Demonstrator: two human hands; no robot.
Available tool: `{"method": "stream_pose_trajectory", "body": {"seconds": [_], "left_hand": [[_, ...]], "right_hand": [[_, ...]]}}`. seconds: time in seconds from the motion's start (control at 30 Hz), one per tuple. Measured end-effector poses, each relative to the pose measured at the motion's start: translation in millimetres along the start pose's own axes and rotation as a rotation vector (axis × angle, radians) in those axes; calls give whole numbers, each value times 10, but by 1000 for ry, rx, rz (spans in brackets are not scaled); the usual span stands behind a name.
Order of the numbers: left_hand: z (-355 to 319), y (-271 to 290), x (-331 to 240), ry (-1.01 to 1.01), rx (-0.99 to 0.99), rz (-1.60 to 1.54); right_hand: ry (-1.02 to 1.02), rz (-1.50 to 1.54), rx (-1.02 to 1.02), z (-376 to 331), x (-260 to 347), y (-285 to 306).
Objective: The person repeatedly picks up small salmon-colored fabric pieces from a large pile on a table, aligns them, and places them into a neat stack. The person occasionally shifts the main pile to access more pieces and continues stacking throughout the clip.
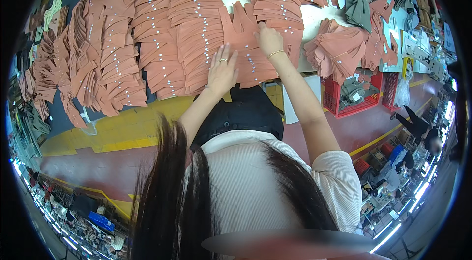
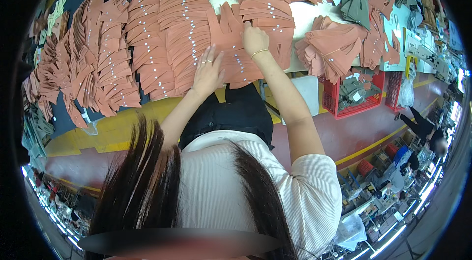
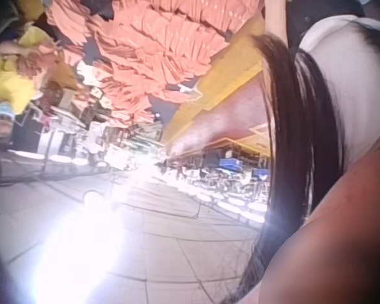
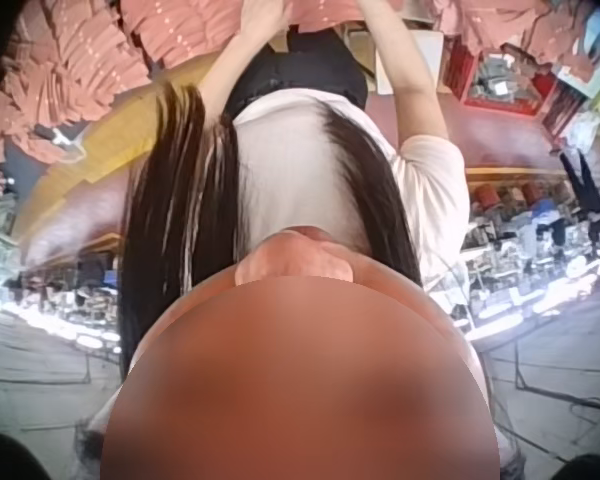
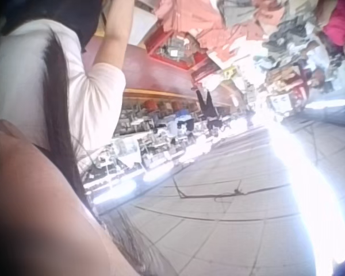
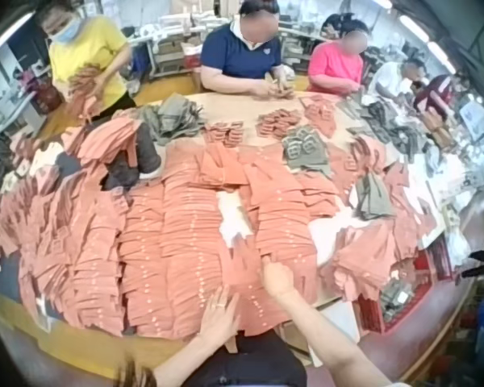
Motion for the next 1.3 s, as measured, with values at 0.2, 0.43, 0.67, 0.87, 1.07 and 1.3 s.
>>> {"method": "stream_pose_trajectory", "body": {"seconds": [0.2,0.43,0.67,0.87,1.07,1.3], "left_hand": [[276,-236,-155,-90,10,125],[489,-211,-208,-83,128,254],[1046,-6,14,321,-95,-521],[1526,-334,150,797,100,-1212],[1647,-442,-64,1008,283,-1474],[1692,-464,-194,1124,304,-1605]], "right_hand": [[-61,-65,22,-69,140,402],[-84,288,-115,355,-317,993],[-122,543,-284,1215,-957,1070],[-76,518,-243,1380,-1018,965],[-406,958,-64,713,-1101,777],[-808,1502,246,-398,-988,268]]}}
Point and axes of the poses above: each hand's wrist, its own z-axis towards the middle knuckle, its own y-axis out of the back of the hand, x = y × z, the point moved 3 cm from there along z, towards the middle knuckle, and after that the axes turned 11 degrees about -x, right-handed, at the moved point
